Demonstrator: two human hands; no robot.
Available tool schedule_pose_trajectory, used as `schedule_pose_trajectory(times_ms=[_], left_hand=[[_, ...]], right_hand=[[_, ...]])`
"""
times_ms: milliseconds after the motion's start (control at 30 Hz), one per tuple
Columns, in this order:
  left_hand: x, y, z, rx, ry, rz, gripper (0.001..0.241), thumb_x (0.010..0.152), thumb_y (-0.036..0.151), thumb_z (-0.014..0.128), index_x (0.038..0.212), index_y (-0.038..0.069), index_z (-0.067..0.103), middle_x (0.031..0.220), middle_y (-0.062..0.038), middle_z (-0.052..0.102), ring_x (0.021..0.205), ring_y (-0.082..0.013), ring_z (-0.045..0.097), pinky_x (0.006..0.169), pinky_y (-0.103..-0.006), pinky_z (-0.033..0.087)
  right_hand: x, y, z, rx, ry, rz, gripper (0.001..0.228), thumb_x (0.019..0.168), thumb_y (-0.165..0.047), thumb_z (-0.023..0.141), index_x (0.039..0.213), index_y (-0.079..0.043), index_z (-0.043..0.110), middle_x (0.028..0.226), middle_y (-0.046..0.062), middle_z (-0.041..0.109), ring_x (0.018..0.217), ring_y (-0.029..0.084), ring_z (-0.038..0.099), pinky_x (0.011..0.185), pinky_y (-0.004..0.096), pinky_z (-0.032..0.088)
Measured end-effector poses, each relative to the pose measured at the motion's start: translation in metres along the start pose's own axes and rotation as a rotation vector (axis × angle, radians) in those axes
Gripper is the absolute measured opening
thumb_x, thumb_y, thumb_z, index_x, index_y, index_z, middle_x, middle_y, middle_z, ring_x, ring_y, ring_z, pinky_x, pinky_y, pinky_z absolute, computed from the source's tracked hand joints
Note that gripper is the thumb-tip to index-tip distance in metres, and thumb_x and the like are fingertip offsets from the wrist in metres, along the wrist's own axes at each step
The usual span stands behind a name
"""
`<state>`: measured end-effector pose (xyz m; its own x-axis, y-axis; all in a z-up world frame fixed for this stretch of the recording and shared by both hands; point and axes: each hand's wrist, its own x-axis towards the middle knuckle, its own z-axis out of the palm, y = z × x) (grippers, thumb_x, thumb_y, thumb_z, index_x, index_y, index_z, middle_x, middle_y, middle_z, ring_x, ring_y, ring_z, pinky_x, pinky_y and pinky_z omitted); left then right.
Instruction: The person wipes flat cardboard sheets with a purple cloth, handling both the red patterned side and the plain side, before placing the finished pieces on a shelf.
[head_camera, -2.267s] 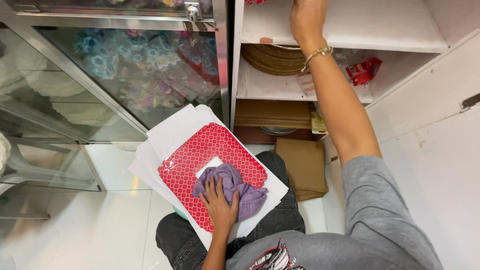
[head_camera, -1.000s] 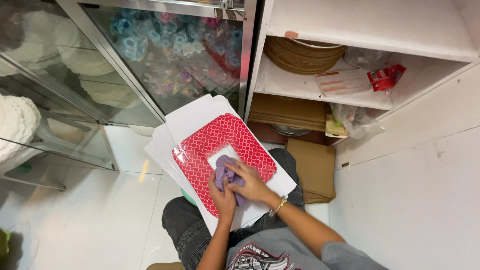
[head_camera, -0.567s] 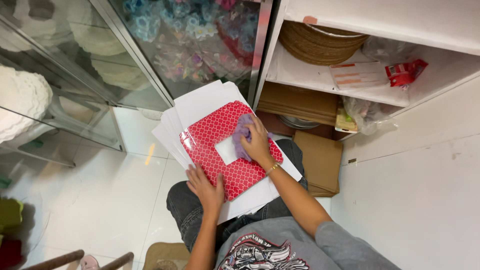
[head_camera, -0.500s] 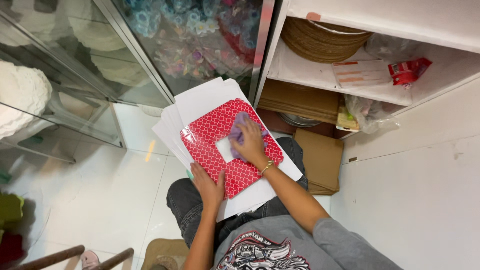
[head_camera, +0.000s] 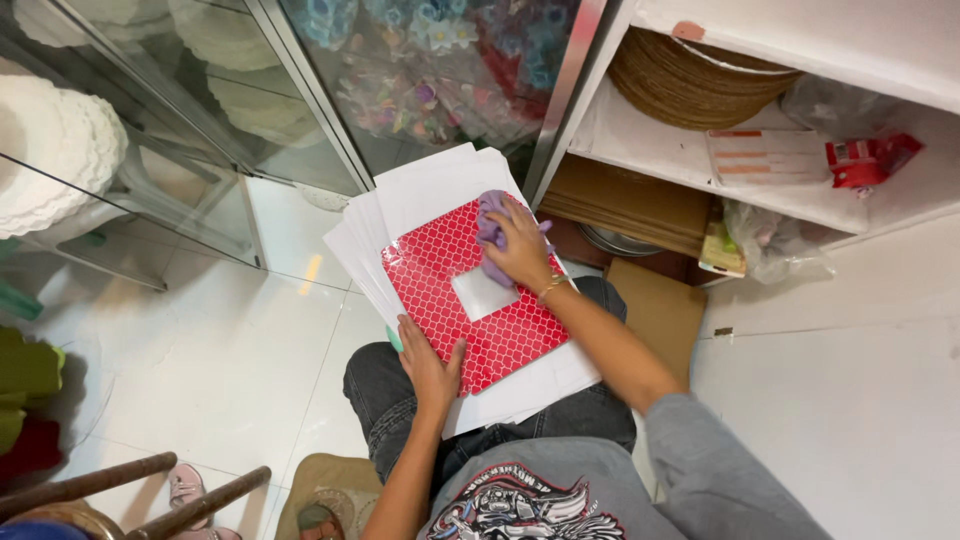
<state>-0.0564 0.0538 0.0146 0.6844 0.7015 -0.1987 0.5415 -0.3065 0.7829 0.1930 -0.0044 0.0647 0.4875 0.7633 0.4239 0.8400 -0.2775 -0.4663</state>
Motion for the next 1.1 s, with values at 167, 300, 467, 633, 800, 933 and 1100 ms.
schedule_pose_trajectory(times_ms=[167,300,467,633,800,933,1100], left_hand=[[-0.002,0.006,0.001,-0.011,0.034,0.006,0.103,0.093,0.040,0.067,0.162,0.003,0.000,0.168,-0.023,0.004,0.155,-0.0408,0.005,0.115,-0.0712,0.011],[-0.004,0.002,0.002,-0.049,0.076,0.024,0.105,0.091,0.039,0.070,0.162,0.005,0.000,0.168,-0.022,0.005,0.155,-0.0399,0.006,0.115,-0.0705,0.012],[-0.004,-0.008,0.005,-0.162,0.148,0.091,0.100,0.090,0.033,0.072,0.163,0.008,0.010,0.168,-0.021,0.014,0.153,-0.0438,0.013,0.118,-0.0645,0.015],[-0.005,0.003,0.001,-0.190,0.131,0.097,0.099,0.092,0.038,0.071,0.163,0.010,0.007,0.168,-0.018,0.014,0.153,-0.0455,0.010,0.118,-0.0661,0.015],[-0.004,0.010,0.002,-0.202,0.155,0.086,0.098,0.092,0.037,0.071,0.164,0.012,0.009,0.168,-0.016,0.018,0.153,-0.0442,0.012,0.119,-0.0650,0.017],[-0.003,0.007,-0.003,-0.191,0.177,0.063,0.102,0.087,0.039,0.075,0.163,0.010,0.013,0.164,-0.024,0.021,0.152,-0.0433,0.019,0.121,-0.0594,0.018],[-0.004,-0.004,0.007,-0.171,0.204,0.070,0.101,0.088,0.038,0.076,0.162,0.004,0.017,0.163,-0.028,0.022,0.151,-0.0445,0.020,0.121,-0.0591,0.015]], right_hand=[[0.010,-0.056,0.052,-0.026,0.046,0.125,0.071,0.078,-0.054,0.079,0.135,-0.014,0.064,0.135,0.024,0.060,0.135,0.043,0.051,0.121,0.053,0.030],[-0.026,-0.068,0.057,0.075,-0.141,-0.016,0.055,0.074,-0.048,0.078,0.123,-0.023,0.071,0.130,0.013,0.066,0.132,0.033,0.056,0.118,0.045,0.037],[-0.033,-0.030,0.009,0.525,-0.313,-0.126,0.041,0.076,-0.022,0.076,0.117,-0.020,0.077,0.126,0.014,0.072,0.125,0.035,0.063,0.113,0.049,0.044],[0.010,0.005,0.016,0.072,-0.114,0.111,0.059,0.083,-0.034,0.076,0.135,-0.010,0.061,0.144,0.027,0.053,0.140,0.046,0.044,0.120,0.057,0.028],[0.029,-0.072,0.063,-0.126,0.101,0.278,0.076,0.076,-0.045,0.079,0.139,-0.009,0.056,0.152,0.033,0.041,0.145,0.050,0.034,0.121,0.059,0.021],[0.022,-0.107,0.087,0.149,-0.121,-0.070,0.049,0.076,-0.033,0.075,0.123,-0.019,0.071,0.141,0.015,0.059,0.138,0.036,0.049,0.122,0.052,0.029],[0.005,-0.073,0.060,0.472,-0.297,-0.277,0.044,0.070,-0.022,0.073,0.113,-0.024,0.079,0.135,0.010,0.069,0.133,0.033,0.059,0.119,0.048,0.039]])
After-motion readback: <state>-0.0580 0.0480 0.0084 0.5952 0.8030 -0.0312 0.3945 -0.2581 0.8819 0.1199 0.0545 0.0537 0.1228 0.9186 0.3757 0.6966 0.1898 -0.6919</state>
